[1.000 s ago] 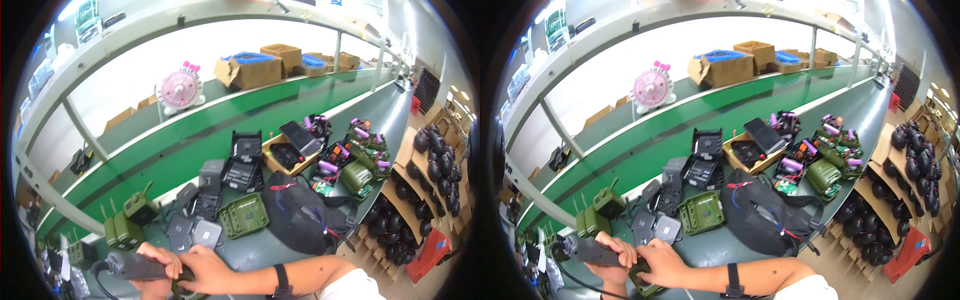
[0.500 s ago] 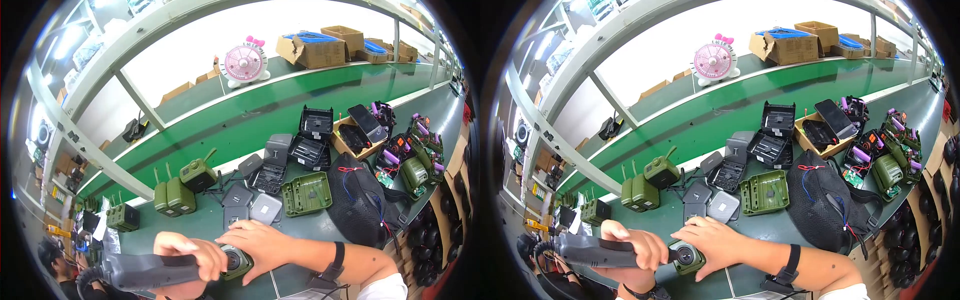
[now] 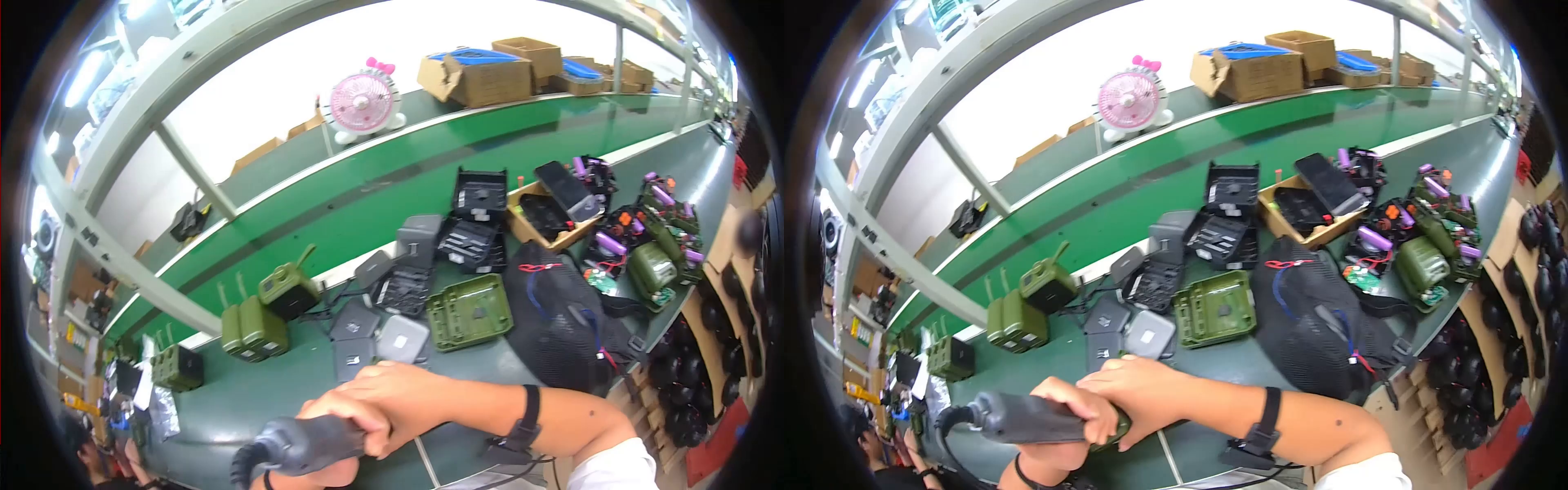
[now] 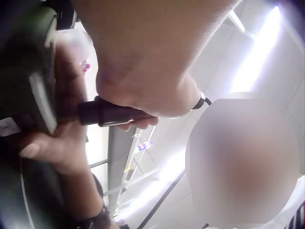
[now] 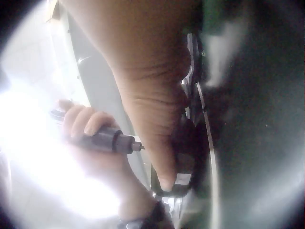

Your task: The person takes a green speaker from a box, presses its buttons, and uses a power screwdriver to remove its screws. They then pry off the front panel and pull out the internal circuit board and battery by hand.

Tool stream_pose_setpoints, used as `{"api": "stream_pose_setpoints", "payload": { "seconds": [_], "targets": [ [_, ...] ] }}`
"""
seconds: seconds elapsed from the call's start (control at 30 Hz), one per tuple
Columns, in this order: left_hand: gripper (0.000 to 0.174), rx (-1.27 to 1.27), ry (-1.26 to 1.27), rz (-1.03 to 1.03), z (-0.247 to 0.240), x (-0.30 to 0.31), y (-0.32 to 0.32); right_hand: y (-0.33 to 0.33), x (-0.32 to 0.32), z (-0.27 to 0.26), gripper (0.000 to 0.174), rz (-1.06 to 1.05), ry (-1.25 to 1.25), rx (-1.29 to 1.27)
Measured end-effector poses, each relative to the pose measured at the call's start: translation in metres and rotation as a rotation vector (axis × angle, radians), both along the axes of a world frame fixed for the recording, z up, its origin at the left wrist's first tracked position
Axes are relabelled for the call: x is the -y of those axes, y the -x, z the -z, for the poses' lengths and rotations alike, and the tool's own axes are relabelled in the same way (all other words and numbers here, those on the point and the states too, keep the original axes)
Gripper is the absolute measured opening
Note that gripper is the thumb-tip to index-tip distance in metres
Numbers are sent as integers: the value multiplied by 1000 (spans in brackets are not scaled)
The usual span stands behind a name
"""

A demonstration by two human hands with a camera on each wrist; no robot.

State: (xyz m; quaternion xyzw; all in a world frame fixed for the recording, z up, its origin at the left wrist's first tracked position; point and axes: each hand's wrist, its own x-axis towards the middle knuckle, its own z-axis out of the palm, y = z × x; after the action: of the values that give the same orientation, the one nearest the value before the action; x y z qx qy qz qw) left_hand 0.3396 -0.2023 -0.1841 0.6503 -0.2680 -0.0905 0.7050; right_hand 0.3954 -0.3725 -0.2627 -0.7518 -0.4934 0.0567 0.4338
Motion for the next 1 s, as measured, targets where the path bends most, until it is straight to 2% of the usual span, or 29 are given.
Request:
{"api": "stream_pose_setpoints", "payload": {
  "seconds": [0.03, 0.1, 0.13, 0.27, 0.5, 0.6, 0.67, 0.8, 0.87, 0.9, 0.97, 1.0],
  "targets": [
    [75, -12, 187, 144, 7, 0, -8, 0, -1, 0, 90, -1, -7, -15],
    [76, -101, 197, 195, 13, -8, -14, 1, 4, -6, 88, 1, -67, -10],
    [77, -33, 255, 224, 18, -7, -18, 1, 5, -7, 88, 18, -57, -8],
    [75, -72, 332, 264, 11, -2, -19, 3, 2, -2, 87, 29, -64, -31],
    [77, -73, 298, 234, 9, -5, -13, 1, 3, -3, 90, -2, -52, -28],
    [73, -115, 282, 127, 5, -5, -2, 1, 0, 3, 85, 4, -104, -5],
    [28, -110, 149, 94, -1, -5, 5, 3, -3, 6, 83, 27, -90, -20],
    [17, 46, 127, -13, 15, -3, -3, 3, -4, 4, 79, 45, -69, -48],
    [57, -41, 243, 167, 11, -4, -12, 2, -7, 6, 82, 18, -79, -75],
    [57, -42, 237, 147, 13, -7, -13, 1, -8, 6, 85, 4, -78, -93],
    [37, -17, 215, 270, 15, -12, -20, 0, -7, 3, 83, -13, -56, -100],
    [24, 1, 283, 310, 13, -8, -22, 1, -7, 4, 83, 20, -67, -94]
  ]
}}
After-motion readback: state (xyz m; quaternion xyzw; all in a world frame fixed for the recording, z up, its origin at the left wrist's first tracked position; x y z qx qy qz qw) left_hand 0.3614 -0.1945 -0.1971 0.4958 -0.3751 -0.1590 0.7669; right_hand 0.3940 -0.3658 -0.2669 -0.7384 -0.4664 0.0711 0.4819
